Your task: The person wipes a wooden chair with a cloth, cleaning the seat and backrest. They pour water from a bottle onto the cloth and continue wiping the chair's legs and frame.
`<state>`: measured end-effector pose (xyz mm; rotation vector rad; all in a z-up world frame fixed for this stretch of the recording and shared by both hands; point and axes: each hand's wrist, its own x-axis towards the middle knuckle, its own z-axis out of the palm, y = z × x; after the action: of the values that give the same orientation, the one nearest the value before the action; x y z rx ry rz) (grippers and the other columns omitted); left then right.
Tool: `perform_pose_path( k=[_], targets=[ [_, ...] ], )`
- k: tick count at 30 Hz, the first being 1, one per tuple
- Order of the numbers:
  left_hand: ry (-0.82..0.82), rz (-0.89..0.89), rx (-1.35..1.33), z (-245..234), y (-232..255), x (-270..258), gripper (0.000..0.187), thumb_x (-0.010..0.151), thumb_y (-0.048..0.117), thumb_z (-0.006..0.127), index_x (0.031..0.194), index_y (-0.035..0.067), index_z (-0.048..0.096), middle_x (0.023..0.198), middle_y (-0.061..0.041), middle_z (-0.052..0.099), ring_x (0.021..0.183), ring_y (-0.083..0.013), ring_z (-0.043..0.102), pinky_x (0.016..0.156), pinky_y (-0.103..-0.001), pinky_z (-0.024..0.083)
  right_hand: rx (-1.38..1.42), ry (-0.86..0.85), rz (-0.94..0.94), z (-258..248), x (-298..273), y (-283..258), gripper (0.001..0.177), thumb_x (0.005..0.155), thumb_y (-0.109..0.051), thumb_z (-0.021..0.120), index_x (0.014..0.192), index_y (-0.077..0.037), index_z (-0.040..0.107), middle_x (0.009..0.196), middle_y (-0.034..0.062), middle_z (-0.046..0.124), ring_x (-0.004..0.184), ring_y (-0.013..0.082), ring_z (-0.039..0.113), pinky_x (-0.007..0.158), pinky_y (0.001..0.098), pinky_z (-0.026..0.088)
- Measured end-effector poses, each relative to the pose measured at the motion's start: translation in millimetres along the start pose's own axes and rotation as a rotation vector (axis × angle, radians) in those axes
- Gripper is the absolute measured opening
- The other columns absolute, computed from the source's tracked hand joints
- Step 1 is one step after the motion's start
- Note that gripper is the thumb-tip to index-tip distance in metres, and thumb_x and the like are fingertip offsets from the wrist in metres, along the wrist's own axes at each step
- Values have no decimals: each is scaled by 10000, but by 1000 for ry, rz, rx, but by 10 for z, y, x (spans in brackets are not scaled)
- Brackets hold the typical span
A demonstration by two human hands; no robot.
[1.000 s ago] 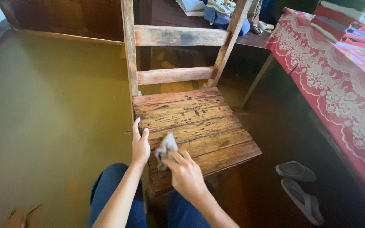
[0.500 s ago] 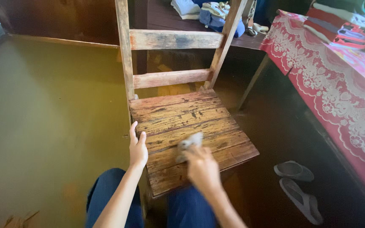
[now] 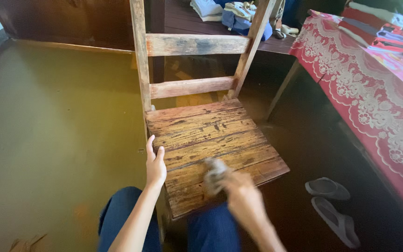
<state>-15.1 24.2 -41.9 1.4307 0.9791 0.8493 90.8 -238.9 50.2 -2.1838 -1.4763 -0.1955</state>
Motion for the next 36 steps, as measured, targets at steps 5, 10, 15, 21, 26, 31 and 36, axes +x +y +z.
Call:
perform_pose_path(
  k=[5,10,15,21,26,31,36],
  targets=[
    [15,102,-42,3,5,-12,538,1049,307,458,1559,217,316,1617,-163,386,1477,-335,391,1184,-444,307,-191,149,376,-75,419,696,345,819,54,616,1078,-109,773,1172,92,717,1047,345,641,883,468,564],
    [30,65,0,47,-53,12,546,1040,303,463,1562,217,328,1615,-157,390,1475,-331,387,1187,-449,309,-90,9,578,204,809,604,384,910,57,550,1198,-134,717,1084,112,719,936,297,715,772,425,631],
    [28,132,-142,-22,-177,37,571,1034,333,474,1561,169,330,1609,-172,359,1487,-331,340,1185,-462,266,64,94,-66,535,878,-183,302,817,76,629,1013,-97,780,1062,114,749,969,331,683,857,435,560],
    [-97,-507,-754,-469,-489,-104,680,1019,542,387,1543,113,448,1426,-168,619,1259,-325,590,1071,-507,406,286,-45,-426,822,993,-665,315,795,31,674,1075,-80,768,1207,106,689,1157,339,610,1006,430,509],
    [-36,-480,-651,-765,-604,-170,662,982,504,389,1575,212,344,1468,-62,620,1326,-259,585,1082,-487,394,208,-42,-592,1279,1655,-714,319,782,38,666,1059,-80,770,1196,99,688,1223,349,583,1065,451,471],
    [-137,-429,-608,-947,-549,-362,691,965,515,429,1586,238,304,1549,-51,552,1418,-266,495,1098,-495,370,-85,-83,-591,1585,2092,-996,343,655,-19,690,982,-70,782,1140,113,693,1226,370,535,986,540,478],
    [-174,-463,-682,-991,-302,-535,708,925,608,414,1578,362,297,1603,9,413,1402,-280,428,1078,-542,400,-352,-362,-549,1524,1867,-1379,249,794,-103,690,1028,-52,760,1122,142,699,1202,407,572,875,521,548]
  ],
)
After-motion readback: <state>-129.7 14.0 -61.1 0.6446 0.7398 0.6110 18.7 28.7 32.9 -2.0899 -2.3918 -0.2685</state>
